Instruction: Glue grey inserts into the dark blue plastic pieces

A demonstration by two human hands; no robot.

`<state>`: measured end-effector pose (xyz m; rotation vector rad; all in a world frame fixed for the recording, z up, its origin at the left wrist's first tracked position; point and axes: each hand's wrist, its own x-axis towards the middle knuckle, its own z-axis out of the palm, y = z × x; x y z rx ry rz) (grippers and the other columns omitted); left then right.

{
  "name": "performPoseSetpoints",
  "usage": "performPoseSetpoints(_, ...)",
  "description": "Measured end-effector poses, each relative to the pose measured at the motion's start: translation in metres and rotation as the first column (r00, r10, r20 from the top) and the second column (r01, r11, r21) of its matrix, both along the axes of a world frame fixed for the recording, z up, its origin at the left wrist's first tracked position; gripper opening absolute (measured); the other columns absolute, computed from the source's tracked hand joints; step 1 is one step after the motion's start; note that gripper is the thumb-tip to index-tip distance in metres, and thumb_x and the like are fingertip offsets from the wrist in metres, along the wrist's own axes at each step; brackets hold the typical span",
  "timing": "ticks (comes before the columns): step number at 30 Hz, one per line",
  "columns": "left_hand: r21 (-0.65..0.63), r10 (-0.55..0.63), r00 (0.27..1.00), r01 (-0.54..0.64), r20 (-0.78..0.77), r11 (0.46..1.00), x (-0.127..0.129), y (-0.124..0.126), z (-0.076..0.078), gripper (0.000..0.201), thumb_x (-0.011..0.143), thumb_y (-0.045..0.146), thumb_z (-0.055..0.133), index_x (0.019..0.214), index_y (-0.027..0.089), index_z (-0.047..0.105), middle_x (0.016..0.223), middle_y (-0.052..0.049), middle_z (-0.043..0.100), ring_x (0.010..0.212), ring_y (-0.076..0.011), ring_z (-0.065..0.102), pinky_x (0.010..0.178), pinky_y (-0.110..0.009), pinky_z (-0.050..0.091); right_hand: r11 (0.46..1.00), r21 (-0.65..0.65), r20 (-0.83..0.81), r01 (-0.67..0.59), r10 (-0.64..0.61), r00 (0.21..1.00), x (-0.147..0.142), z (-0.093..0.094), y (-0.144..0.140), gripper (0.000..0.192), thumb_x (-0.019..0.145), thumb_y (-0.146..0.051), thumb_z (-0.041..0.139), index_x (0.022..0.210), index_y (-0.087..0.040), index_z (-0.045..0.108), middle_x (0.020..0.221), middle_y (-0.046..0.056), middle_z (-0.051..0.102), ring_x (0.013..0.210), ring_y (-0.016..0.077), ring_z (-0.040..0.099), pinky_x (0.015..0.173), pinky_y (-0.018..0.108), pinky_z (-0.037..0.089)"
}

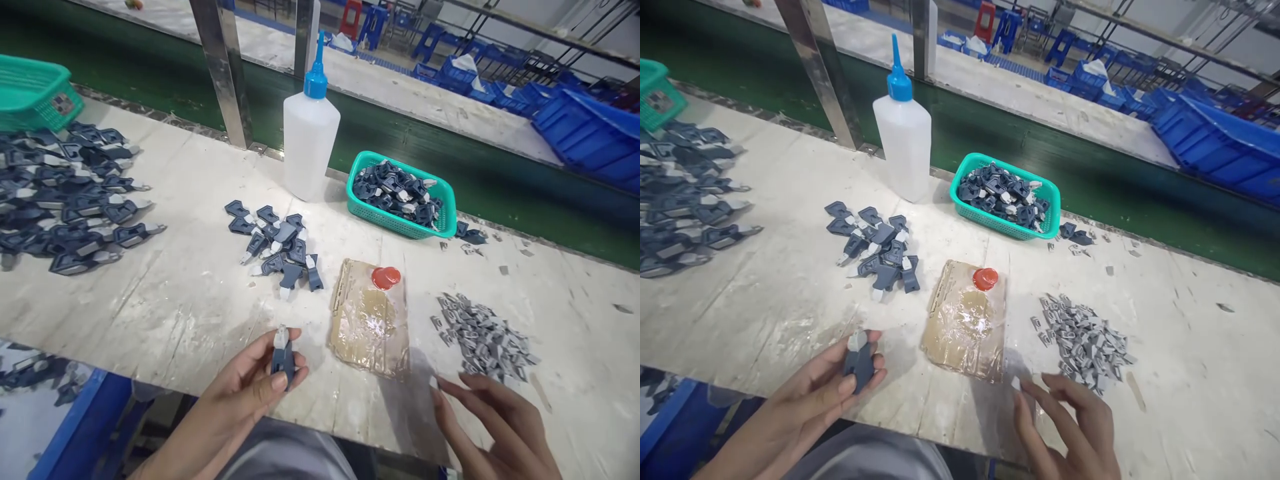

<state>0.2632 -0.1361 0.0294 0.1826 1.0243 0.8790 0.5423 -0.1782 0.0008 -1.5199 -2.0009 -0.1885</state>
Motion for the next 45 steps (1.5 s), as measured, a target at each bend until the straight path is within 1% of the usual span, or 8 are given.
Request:
performPoseSetpoints(5, 0.145, -0.059, 0.997, 0.064, -0.04, 0.987, -0.003, 0.001, -0.004, 0.016, 0.069, 0.03, 0.074, 0.081, 0.025, 0.065, 0.074, 0.003, 0.062, 0.064, -0.0089, 0.056, 0.057, -0.016, 0.047, 0.999, 0.04, -0.003, 0.021, -0.021, 1.0, -0.031, 0.006, 0.047, 0.012, 0.076, -0.019, 0.065, 0.087, -0.019, 0.063, 0.091, 0.006, 0.054, 0.08, 0.0152, 0.048, 0.071, 0.034, 0.04)
performPoseSetpoints(9, 0.169, -0.102, 0.991, 0.116, -0.089, 0.979, -0.009, -0.002, -0.005, 0.03, 0.064, 0.047, 0.074, 0.079, 0.025, 0.062, 0.062, 0.005, 0.06, 0.047, -0.0086, 0.053, 0.046, -0.018, 0.043, 1.0, 0.011, 0.018, -0.006, 0.006, 1.0, -0.039, 0.0, 0.067, 0.009, 0.077, -0.021, 0.065, 0.085, -0.019, 0.063, 0.091, 0.005, 0.054, 0.08, 0.0147, 0.046, 0.071, 0.033, 0.04)
performPoseSetpoints(13, 0.136, -0.139, 0.978, 0.16, -0.154, 0.978, -0.013, -0.007, -0.009, 0.044, 0.067, 0.066, 0.058, 0.076, 0.022, 0.057, 0.054, 0.006, 0.057, 0.028, -0.0009, 0.032, 0.036, -0.018, 0.027, 1.0, -0.001, 0.041, -0.022, 0.022, 0.999, -0.04, -0.004, 0.074, 0.008, 0.076, -0.021, 0.065, 0.083, -0.018, 0.064, 0.091, 0.006, 0.055, 0.079, 0.0147, 0.045, 0.072, 0.034, 0.04)
performPoseSetpoints(20, 0.164, -0.035, 0.924, 0.105, -0.382, 0.981, -0.009, -0.007, -0.008, 0.038, 0.083, 0.058, 0.04, 0.075, 0.022, 0.048, 0.05, 0.006, 0.052, 0.034, -0.0054, 0.027, 0.039, -0.02, 0.025, 0.999, -0.014, 0.08, -0.035, 0.036, 0.996, -0.035, -0.005, 0.077, 0.009, 0.077, -0.024, 0.065, 0.083, -0.019, 0.064, 0.09, 0.005, 0.054, 0.08, 0.0154, 0.045, 0.072, 0.035, 0.041)
performPoseSetpoints(25, 0.213, 0.035, 0.914, 0.057, -0.404, 0.975, -0.011, -0.006, -0.008, 0.032, 0.086, 0.051, 0.043, 0.074, 0.022, 0.051, 0.056, 0.005, 0.053, 0.037, -0.0063, 0.033, 0.039, -0.02, 0.027, 0.998, -0.021, 0.111, -0.064, 0.066, 0.992, -0.035, -0.003, 0.079, 0.009, 0.075, -0.023, 0.066, 0.083, -0.018, 0.064, 0.091, 0.006, 0.054, 0.081, 0.0155, 0.045, 0.071, 0.034, 0.041)
performPoseSetpoints(34, 0.292, 0.162, 0.969, -0.102, -0.189, 0.951, -0.01, -0.01, -0.016, 0.02, 0.074, 0.038, 0.068, 0.086, 0.024, 0.063, 0.089, -0.001, 0.063, 0.066, -0.0149, 0.062, 0.062, -0.024, 0.049, 0.997, -0.025, 0.139, -0.068, 0.071, 0.988, -0.035, -0.003, 0.08, 0.008, 0.075, -0.022, 0.066, 0.082, -0.018, 0.064, 0.09, 0.006, 0.054, 0.08, 0.0156, 0.045, 0.072, 0.034, 0.04)
performPoseSetpoints(39, 0.061, 0.108, 0.99, -0.114, 0.094, 0.992, -0.015, -0.005, -0.006, 0.013, 0.073, 0.028, 0.071, 0.084, 0.024, 0.066, 0.097, 0.001, 0.07, 0.094, -0.0208, 0.067, 0.084, -0.023, 0.051, 0.999, 0.009, 0.124, -0.052, 0.05, 0.991, -0.034, 0.011, 0.076, 0.011, 0.075, -0.021, 0.067, 0.085, -0.017, 0.065, 0.088, 0.006, 0.055, 0.08, 0.0161, 0.047, 0.072, 0.035, 0.039)
performPoseSetpoints(45, -0.057, 0.256, 0.917, -0.25, 0.308, 0.966, -0.018, 0.0, -0.005, 0.013, 0.072, 0.031, 0.07, 0.075, 0.019, 0.066, 0.092, -0.005, 0.071, 0.113, -0.0274, 0.058, 0.095, -0.026, 0.049, 0.983, 0.139, 0.026, 0.121, -0.126, 0.992, -0.037, 0.034, 0.063, 0.02, 0.072, -0.017, 0.069, 0.091, -0.02, 0.065, 0.09, 0.006, 0.056, 0.082, 0.0172, 0.051, 0.078, 0.036, 0.039)
